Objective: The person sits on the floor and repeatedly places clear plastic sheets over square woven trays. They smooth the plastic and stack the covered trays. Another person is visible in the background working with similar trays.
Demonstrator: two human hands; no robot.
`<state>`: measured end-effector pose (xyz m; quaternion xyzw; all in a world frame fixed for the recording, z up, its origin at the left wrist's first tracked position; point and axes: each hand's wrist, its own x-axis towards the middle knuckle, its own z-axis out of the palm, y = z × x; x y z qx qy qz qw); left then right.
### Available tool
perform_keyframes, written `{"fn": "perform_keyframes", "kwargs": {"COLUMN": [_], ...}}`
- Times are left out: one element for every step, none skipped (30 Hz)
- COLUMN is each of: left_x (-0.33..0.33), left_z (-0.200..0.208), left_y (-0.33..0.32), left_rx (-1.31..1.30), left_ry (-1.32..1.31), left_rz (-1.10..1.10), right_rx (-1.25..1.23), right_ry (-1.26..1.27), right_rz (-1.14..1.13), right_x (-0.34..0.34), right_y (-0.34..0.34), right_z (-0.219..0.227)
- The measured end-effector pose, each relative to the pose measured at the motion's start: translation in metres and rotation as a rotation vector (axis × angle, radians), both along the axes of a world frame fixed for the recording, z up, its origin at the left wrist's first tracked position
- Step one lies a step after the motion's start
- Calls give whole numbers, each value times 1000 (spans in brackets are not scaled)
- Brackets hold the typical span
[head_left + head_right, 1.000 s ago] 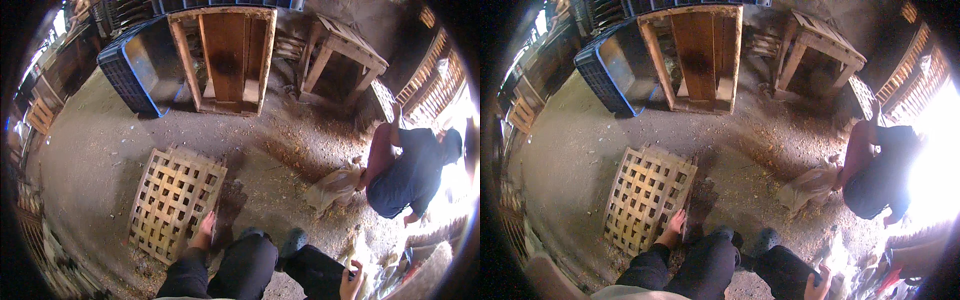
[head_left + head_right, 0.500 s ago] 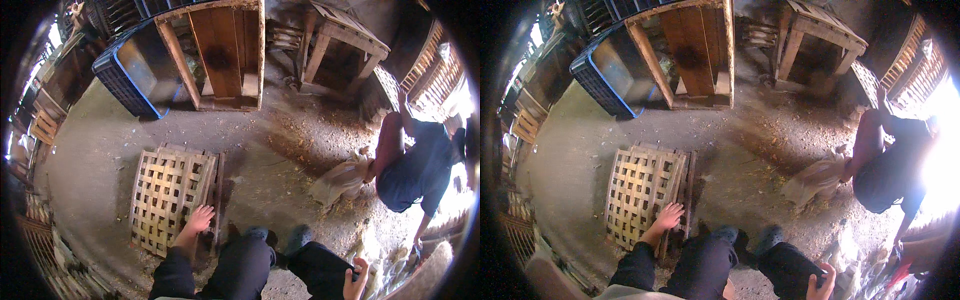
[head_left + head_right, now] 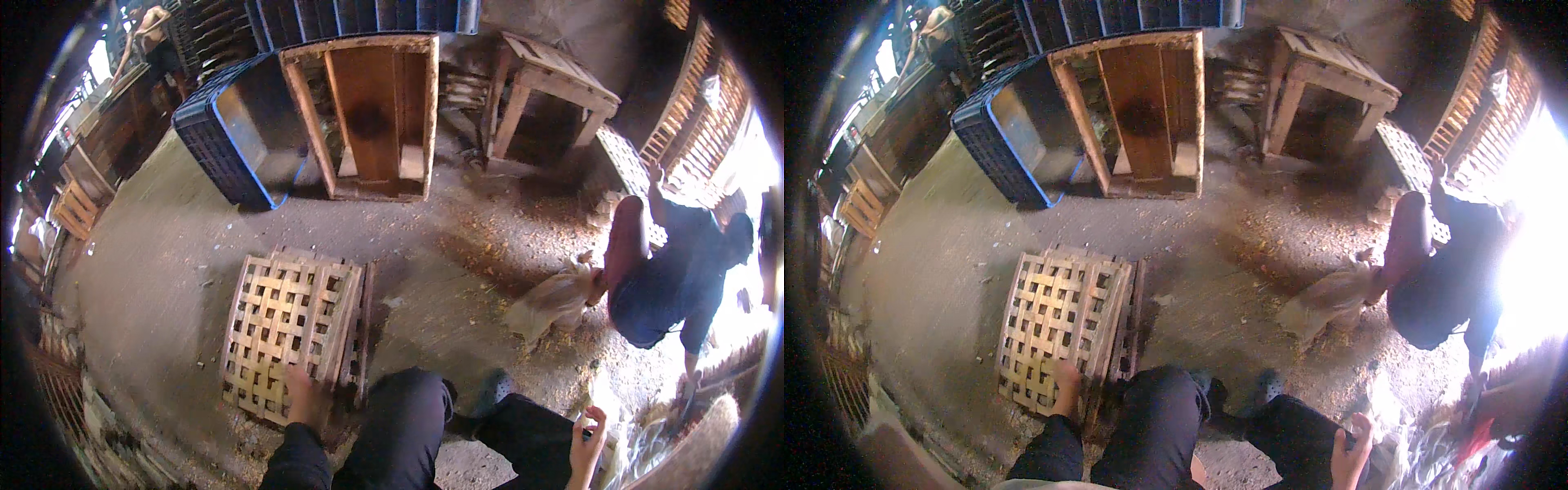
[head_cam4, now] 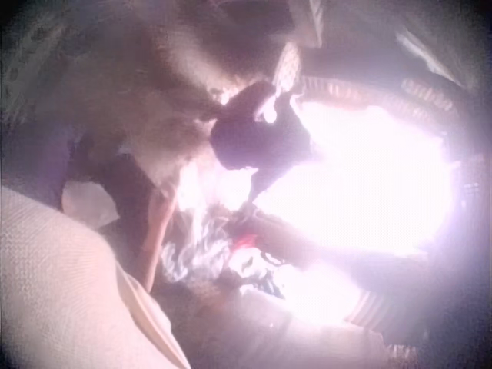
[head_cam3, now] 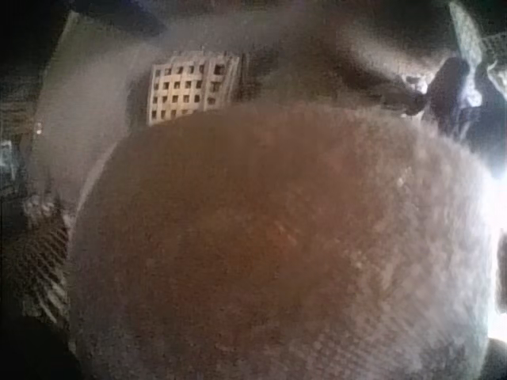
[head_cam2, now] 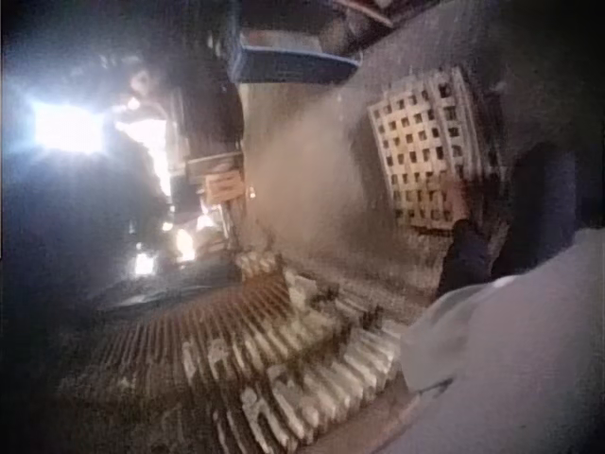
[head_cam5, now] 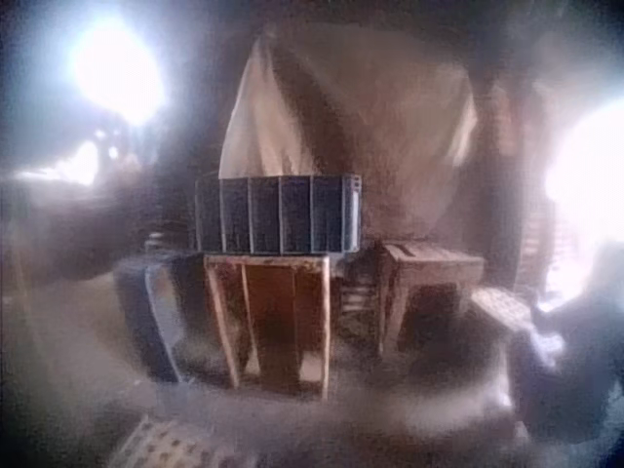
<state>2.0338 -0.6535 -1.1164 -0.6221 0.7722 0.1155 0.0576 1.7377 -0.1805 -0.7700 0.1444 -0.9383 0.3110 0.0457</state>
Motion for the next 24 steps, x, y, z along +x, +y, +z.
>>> {"fn": "perform_keyframes", "kwargs": {"left_x": [28, 59, 52, 41, 37, 34, 3, 1, 4, 10, 23, 19, 5, -9, -7, -6, 0, -8, -25, -40, -61, -86, -111, -144], "left_z": [-17, -28, -28, -19, -7, 14, 52, 88, 117, 136, 135, 152, 183, 200, 211, 220, 228, 240, 256, 268, 274, 291, 310, 323], "left_y": [-10, -21, -28, -29, -26, -25, -17, -25, -29, -31, -41, -41, -40, -36, -38, -43, -45, -45, -44, -42, -41, -37, -28, -17], "left_rx": [-125, -249, -38, -48, -58, -72, 87, 98, 110, 117, -60, -25, 15, 56, -75, -203, -332, -384, -425, -465, -511, -465, -412, -418], "left_ry": [-66, -137, -170, -114, -60, -5, 153, 184, 208, 234, 381, 384, 392, 400, 407, 412, 400, 470, 548, 617, 770, 812, 845, 1030], "left_rz": [-39, -75, -127, -154, -175, -192, -163, -114, -58, 3, -38, 24, 80, 134, 112, 82, 62, 6, -58, -114, -49, -95, -141, -177], "right_rx": [14, 25, 33, 34, 34, 28, -62, -39, -34, -33, -10, 27, 24, 21, -8, -36, -22, -1, -64, -129, -172, -206, -231, -255], "right_ry": [14, 28, 31, 31, 28, 28, -6, -1, -19, -34, -10, 14, -14, -42, -47, -53, -87, -108, -88, -74, -75, -74, -37, 5], "right_rz": [25, 54, 46, 43, 46, 52, 7, 39, 103, 173, 264, 345, 429, 512, 622, 726, 818, 898, 947, 1006, 1049, 1089, 1080, 1073], "right_x": [-4, -7, -6, -5, -6, -6, -1, -3, -5, -8, -11, -13, -13, -12, -14, -16, -10, -4, 3, 11, 19, 24, 29, 30], "right_y": [4, 6, 8, 12, 18, 22, 18, 19, 11, -4, -20, -35, -55, -75, -95, -114, -137, -157, -171, -185, -200, -215, -227, -236], "right_z": [-6, -12, -11, -11, -11, -8, 4, 1, 1, 4, 2, 3, 14, 24, 19, 13, 15, 21, 24, 25, 25, 24, 19, 15]}}
